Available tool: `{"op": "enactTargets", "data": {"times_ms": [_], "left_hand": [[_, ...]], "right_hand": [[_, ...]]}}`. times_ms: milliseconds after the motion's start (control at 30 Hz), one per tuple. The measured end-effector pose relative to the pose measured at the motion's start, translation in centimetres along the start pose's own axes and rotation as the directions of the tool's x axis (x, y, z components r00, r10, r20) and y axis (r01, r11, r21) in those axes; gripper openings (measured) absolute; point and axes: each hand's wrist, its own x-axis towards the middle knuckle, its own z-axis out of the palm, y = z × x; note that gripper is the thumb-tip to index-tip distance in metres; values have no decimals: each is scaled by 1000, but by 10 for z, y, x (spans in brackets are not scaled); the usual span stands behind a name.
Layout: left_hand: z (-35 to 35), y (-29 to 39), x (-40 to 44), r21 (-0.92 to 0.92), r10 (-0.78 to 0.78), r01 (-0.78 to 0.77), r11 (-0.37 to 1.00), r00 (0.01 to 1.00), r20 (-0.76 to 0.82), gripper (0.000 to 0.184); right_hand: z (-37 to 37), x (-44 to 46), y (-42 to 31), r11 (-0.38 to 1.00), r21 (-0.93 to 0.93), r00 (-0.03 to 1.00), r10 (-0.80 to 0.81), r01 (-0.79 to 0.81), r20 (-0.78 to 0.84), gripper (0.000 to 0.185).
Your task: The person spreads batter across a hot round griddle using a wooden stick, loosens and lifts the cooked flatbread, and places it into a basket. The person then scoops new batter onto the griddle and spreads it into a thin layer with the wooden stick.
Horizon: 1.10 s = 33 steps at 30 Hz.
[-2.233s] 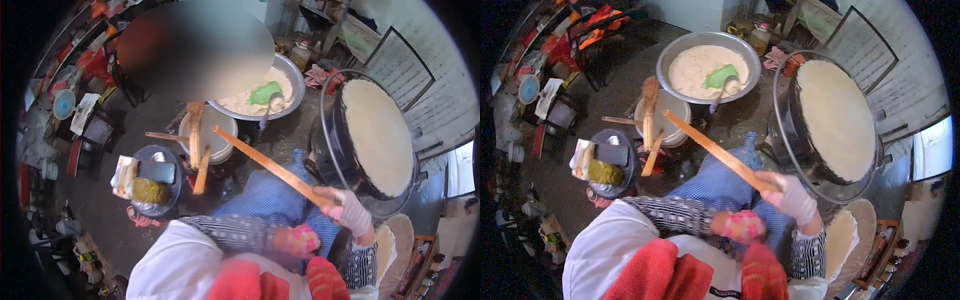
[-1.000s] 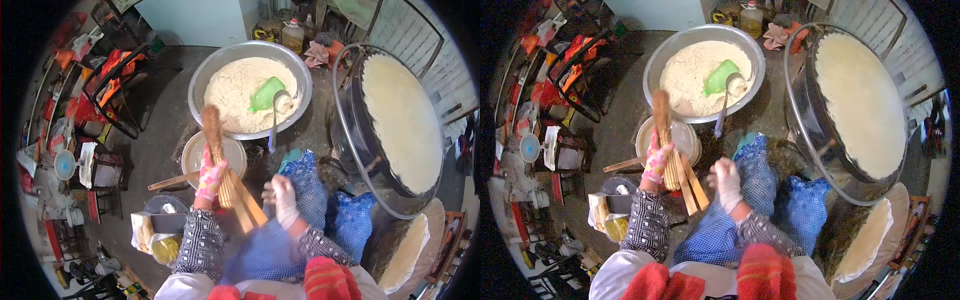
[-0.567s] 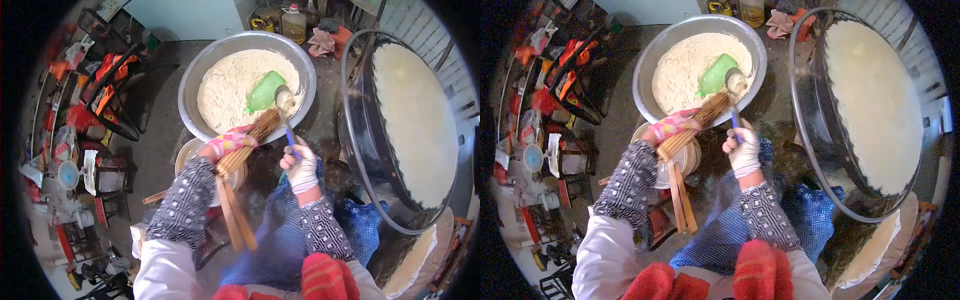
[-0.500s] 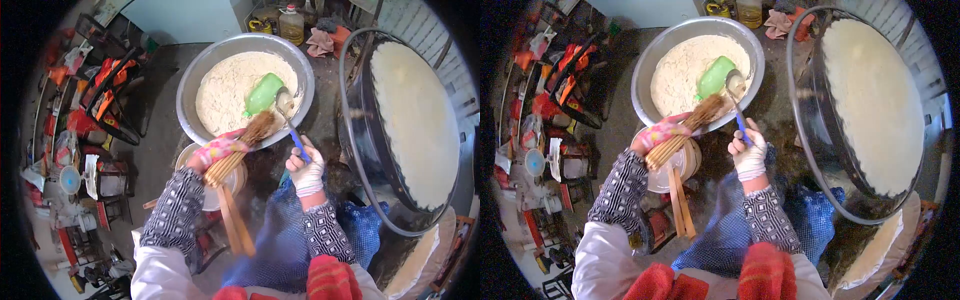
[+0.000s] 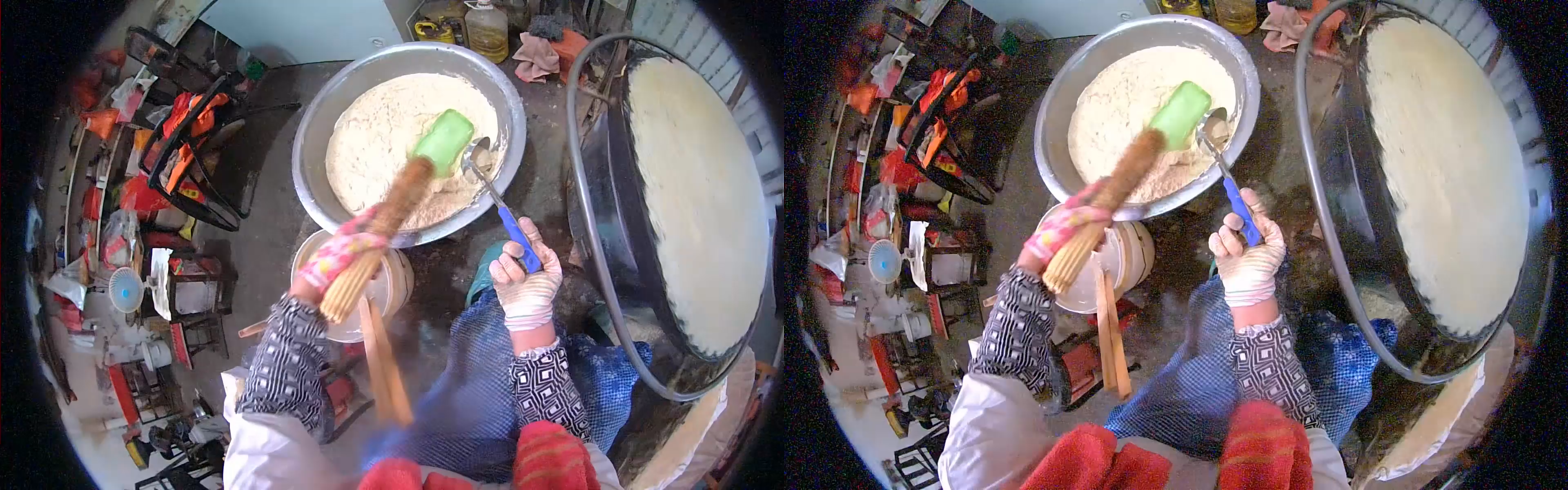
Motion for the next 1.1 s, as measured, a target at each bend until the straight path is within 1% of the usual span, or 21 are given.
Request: {"op": "enactTargets", "data": {"times_ms": [33, 167, 233, 267, 300, 333, 400, 467, 567, 667, 700, 733, 767, 800, 833, 900, 933, 967, 1000, 1033, 1100], "left_hand": [[-4, 23, -7, -419, -624, 555, 719, 780, -37, 64], [-79, -8, 3, -408, -559, 424, 808, 771, -306, 53], [-114, -29, 8, -399, -683, 566, 721, 678, -272, 43], [-113, -66, -6, -483, -641, 468, 740, 709, -296, 38], [-85, -58, -14, -398, -558, 422, 815, 758, -338, 38], [-68, -55, -25, -323, -685, 606, 727, 671, -284, 40], [-24, -31, -46, -508, -684, 592, 626, 729, 8, 52], [27, 12, -60, -622, -689, 514, 591, 723, -57, 74], [66, 20, -69, -482, -512, 356, 800, 825, -241, 72], [64, 37, -77, -608, -657, 458, 648, 740, -143, 70], [64, 36, -86, -619, -664, 452, 642, 732, -154, 70], [66, 32, -96, -598, -628, 373, 710, 719, -297, 70], [67, 27, -108, -558, -576, 296, 775, 693, -434, 70], [63, 21, -121, -542, -529, 219, 811, 670, -521, 71], [58, 19, -135, -541, -536, 216, 813, 639, -551, 73], [50, 4, -160, -322, -427, 282, 904, 550, -718, 75], [45, -6, -173, -252, -394, 321, 913, 540, -744, 76], [46, -4, -181, -263, -401, 320, 910, 526, -750, 76], [49, 1, -189, -376, -499, 334, 864, 473, -726, 77], [52, 6, -196, -484, -588, 335, 808, 421, -691, 77], [70, 11, -207, -462, -539, 279, 842, 445, -715, 75]], "right_hand": [[2, -1, 1, 1000, 11, 1000, 15, -15, 6, 36], [4, -5, 9, 998, -33, 999, 46, -46, -23, 35], [1, -4, 12, 997, -56, 999, 44, -45, -23, 33], [0, -4, 13, 997, -60, 999, 38, -40, -38, 33], [1, -2, 12, 997, -63, 998, 30, -33, -47, 33], [3, 0, 10, 998, -56, 999, 23, -25, -39, 33], [4, 1, 10, 996, -91, 1000, 1, -3, -30, 32], [5, 0, 14, 996, -85, 999, 14, -17, -37, 32], [4, -2, 17, 989, -137, 995, 46, -59, -93, 32], [2, -2, 26, 963, -256, 991, 59, -88, -119, 33], [5, -4, 31, 772, -634, 971, -178, 39, -158, 32], [5, -8, 36, 424, -901, 913, -398, 95, -92, 32], [7, -12, 41, -10, -997, 829, -554, 82, 74, 31], [-18, -5, 34, -546, -816, 647, -556, 189, 521, 29], [-3, -17, 37, -550, -811, 656, -541, 197, 526, 29], [33, -49, 41, -764, -513, 564, -242, 390, 789, 25], [37, -67, 52, -545, -692, 758, -148, 474, 636, 21], [48, -87, 69, -465, -737, 829, -11, 491, 559, 17], [46, -106, 83, -453, -739, 863, 175, 499, 475, 20], [58, -122, 93, -587, -640, 861, 430, 496, 272, 26], [62, -147, 115, -634, -500, 784, 597, 590, 168, 47]]}}
